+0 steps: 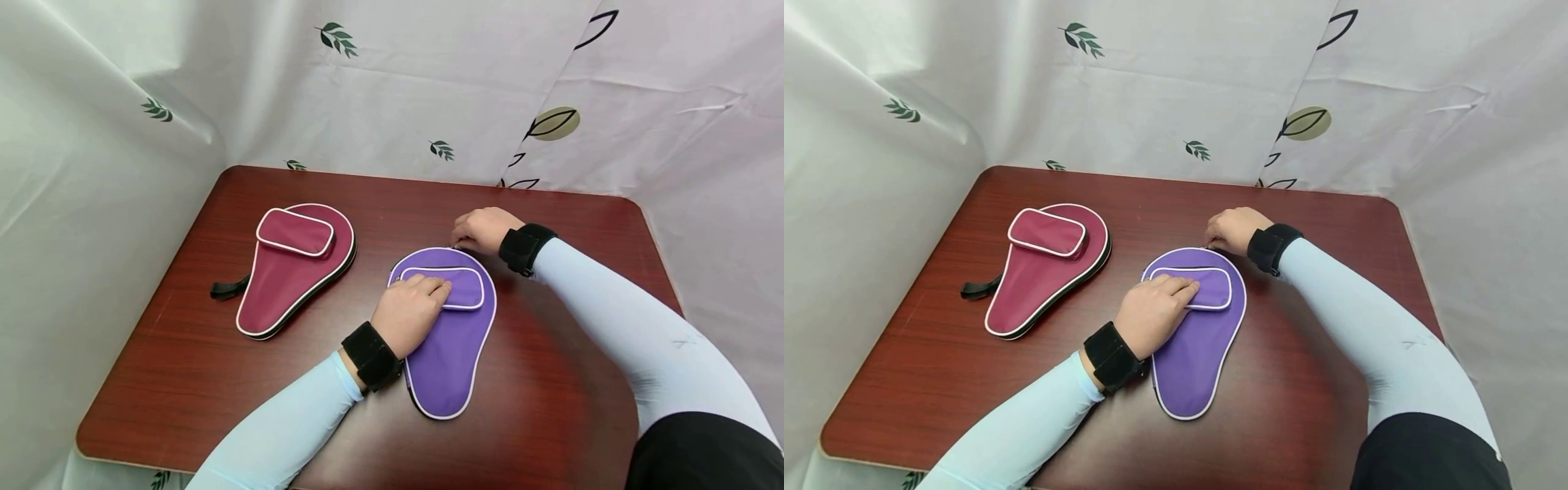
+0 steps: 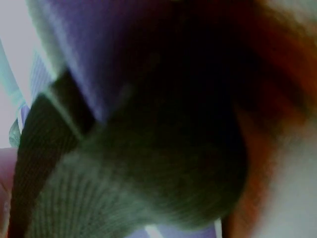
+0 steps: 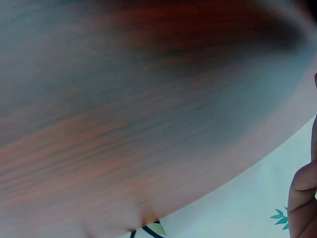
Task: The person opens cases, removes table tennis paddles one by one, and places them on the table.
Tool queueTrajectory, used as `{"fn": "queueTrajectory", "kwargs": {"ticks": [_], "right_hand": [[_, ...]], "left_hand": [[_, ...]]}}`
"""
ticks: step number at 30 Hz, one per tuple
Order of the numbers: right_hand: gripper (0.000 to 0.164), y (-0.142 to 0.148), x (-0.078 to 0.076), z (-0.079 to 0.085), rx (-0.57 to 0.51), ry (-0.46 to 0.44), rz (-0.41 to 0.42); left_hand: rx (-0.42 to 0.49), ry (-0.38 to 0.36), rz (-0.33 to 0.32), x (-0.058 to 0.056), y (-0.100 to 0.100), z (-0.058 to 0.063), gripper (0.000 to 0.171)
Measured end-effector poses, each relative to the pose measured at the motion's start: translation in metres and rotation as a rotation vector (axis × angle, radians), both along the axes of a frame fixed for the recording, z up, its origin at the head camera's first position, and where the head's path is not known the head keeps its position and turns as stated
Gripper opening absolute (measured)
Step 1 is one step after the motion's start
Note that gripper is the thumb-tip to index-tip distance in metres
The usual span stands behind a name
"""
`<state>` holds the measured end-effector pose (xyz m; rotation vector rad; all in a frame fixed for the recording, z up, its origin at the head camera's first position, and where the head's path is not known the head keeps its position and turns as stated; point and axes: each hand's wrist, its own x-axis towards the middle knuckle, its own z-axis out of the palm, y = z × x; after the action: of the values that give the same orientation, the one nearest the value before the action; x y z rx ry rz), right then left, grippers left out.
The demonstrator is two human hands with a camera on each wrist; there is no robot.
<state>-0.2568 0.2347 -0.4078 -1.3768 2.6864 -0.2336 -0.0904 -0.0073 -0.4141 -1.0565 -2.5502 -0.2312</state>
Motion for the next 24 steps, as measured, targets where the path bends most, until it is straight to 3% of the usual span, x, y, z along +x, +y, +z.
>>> {"fn": "queueTrajectory", "kwargs": {"ticks": [24], "right_hand": [[0.012, 0.025, 0.022, -0.003, -0.042, 0.039, -0.069]], "left_hand": [[0.029, -0.129, -0.003, -0.007, -0.004, 0.004, 0.035]]}}
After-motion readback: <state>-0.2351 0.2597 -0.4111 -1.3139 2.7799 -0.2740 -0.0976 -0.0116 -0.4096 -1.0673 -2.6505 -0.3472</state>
